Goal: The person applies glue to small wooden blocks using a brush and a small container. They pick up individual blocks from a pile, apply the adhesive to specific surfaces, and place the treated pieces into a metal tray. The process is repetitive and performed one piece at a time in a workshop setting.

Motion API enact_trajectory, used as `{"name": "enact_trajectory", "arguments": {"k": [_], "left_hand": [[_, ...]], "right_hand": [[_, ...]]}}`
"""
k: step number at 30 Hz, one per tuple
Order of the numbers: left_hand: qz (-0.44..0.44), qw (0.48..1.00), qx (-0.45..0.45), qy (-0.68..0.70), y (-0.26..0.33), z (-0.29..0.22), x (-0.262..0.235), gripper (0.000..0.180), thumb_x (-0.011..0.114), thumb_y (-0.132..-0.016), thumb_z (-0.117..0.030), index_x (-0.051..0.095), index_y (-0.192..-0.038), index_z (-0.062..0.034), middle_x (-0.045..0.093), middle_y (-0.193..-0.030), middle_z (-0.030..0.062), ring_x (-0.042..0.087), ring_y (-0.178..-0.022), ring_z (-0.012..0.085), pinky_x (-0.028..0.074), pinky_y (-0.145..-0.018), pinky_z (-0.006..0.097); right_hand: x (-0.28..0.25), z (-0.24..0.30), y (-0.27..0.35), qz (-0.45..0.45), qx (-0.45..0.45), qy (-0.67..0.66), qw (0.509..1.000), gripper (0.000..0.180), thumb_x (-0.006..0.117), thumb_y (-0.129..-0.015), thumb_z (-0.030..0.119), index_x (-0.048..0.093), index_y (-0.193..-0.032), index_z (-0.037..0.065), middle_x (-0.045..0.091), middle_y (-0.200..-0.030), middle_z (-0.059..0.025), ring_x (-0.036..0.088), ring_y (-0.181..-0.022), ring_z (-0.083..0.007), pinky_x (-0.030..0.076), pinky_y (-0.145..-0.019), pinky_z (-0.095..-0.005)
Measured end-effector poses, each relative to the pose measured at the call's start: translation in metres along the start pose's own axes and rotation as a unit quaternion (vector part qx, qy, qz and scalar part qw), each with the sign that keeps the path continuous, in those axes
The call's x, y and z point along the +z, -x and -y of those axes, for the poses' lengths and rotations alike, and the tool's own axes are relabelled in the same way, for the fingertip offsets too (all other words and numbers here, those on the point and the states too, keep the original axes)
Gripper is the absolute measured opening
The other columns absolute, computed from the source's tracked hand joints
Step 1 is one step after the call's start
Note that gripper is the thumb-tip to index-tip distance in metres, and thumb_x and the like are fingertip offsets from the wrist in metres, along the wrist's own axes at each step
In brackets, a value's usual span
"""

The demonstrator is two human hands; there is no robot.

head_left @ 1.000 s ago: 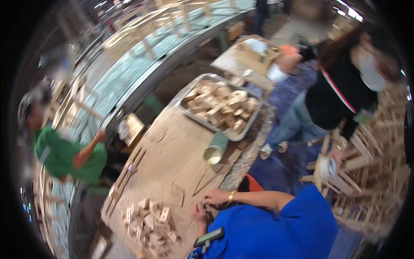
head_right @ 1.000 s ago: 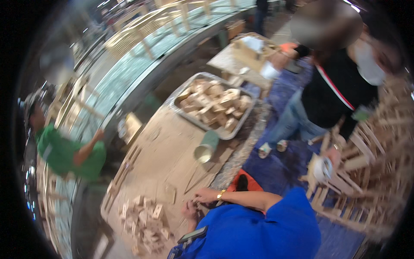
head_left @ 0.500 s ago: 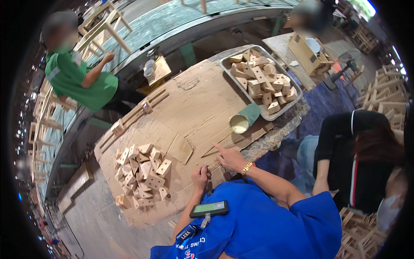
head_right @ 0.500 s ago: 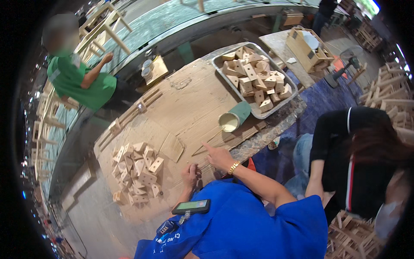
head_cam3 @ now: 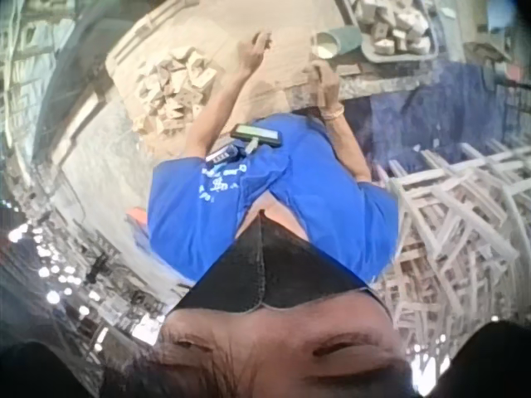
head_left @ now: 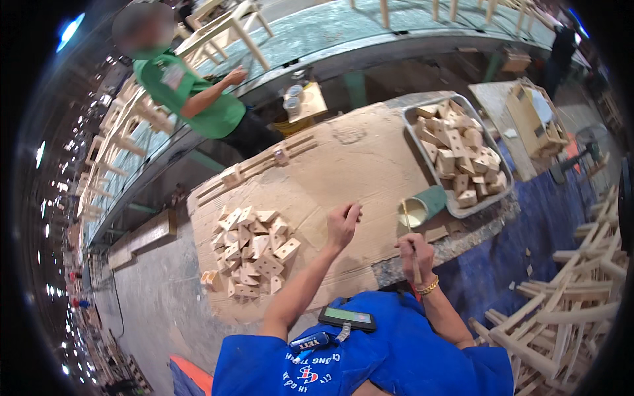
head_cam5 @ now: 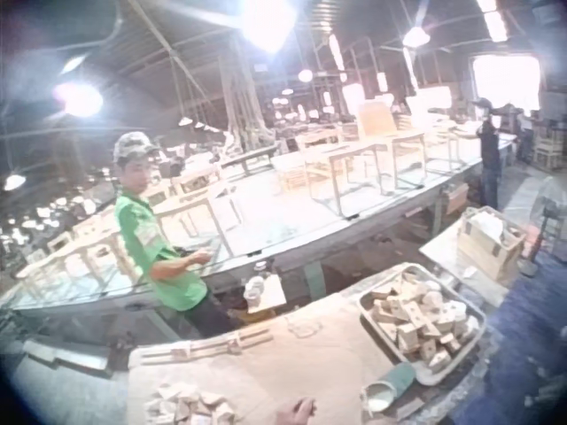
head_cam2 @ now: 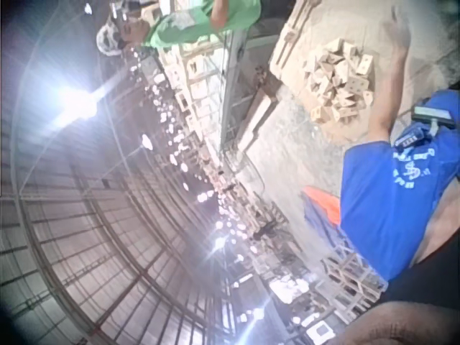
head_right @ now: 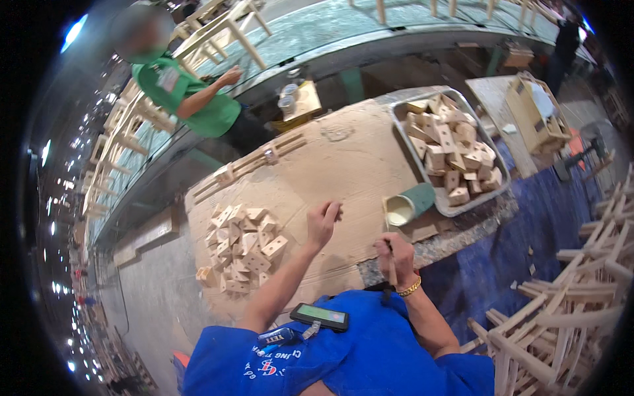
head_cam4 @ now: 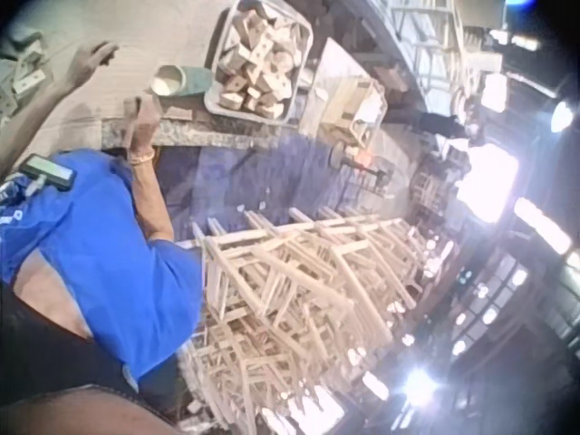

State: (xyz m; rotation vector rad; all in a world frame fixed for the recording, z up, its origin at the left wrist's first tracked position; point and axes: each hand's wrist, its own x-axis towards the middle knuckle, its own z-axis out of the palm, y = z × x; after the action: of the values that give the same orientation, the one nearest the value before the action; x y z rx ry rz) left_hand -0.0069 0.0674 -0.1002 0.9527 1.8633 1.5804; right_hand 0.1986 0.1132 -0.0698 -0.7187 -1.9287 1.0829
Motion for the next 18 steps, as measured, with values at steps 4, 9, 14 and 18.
{"name": "enact_trajectory", "arguments": {"k": [4,9,14,18], "left_hand": [[0.114,0.987,0.050,-0.106,-0.053,-0.020,0.079,0.023,0.057,-0.085,-0.018,0.062,-0.085,0.0043,0.061,-0.068,0.0089,0.056,-0.058,0.0133,0.045,-0.054,0.027],[0.159,0.949,0.143,-0.233,-0.114,-0.038,0.188,0.033,0.066,-0.077,-0.023,0.058,-0.094,0.0034,0.060,-0.084,0.0167,0.058,-0.079,0.0271,0.047,-0.067,0.038],[0.157,0.913,0.058,-0.371,-0.120,-0.051,0.249,0.058,0.069,-0.071,-0.029,0.045,-0.115,0.0010,0.049,-0.111,0.0217,0.054,-0.096,0.0356,0.048,-0.078,0.045],[0.110,0.928,0.037,-0.355,-0.121,-0.031,0.252,0.062,0.062,-0.065,-0.019,0.042,-0.121,-0.0022,0.046,-0.118,0.0200,0.052,-0.103,0.0363,0.047,-0.082,0.047]], "right_hand": [[-0.049,-0.007,-0.005,-0.161,-0.004,-0.138,0.977,0.040,0.040,-0.095,0.033,0.051,-0.106,-0.005,0.057,-0.081,-0.0089,0.048,-0.055,-0.0096,0.039,-0.050,-0.0215],[-0.098,-0.027,0.007,-0.328,0.016,-0.102,0.939,0.035,0.041,-0.093,0.024,0.051,-0.105,-0.007,0.053,-0.086,-0.0102,0.047,-0.056,-0.0088,0.038,-0.050,-0.0212],[-0.120,-0.037,0.026,-0.343,0.087,-0.032,0.935,0.028,0.036,-0.094,0.018,0.052,-0.107,-0.002,0.056,-0.089,-0.0077,0.049,-0.059,-0.0084,0.039,-0.050,-0.0202],[-0.116,-0.040,0.037,-0.353,0.114,-0.079,0.925,0.028,0.038,-0.094,0.018,0.052,-0.108,-0.001,0.057,-0.086,-0.0065,0.049,-0.059,-0.0086,0.038,-0.050,-0.0213]]}}
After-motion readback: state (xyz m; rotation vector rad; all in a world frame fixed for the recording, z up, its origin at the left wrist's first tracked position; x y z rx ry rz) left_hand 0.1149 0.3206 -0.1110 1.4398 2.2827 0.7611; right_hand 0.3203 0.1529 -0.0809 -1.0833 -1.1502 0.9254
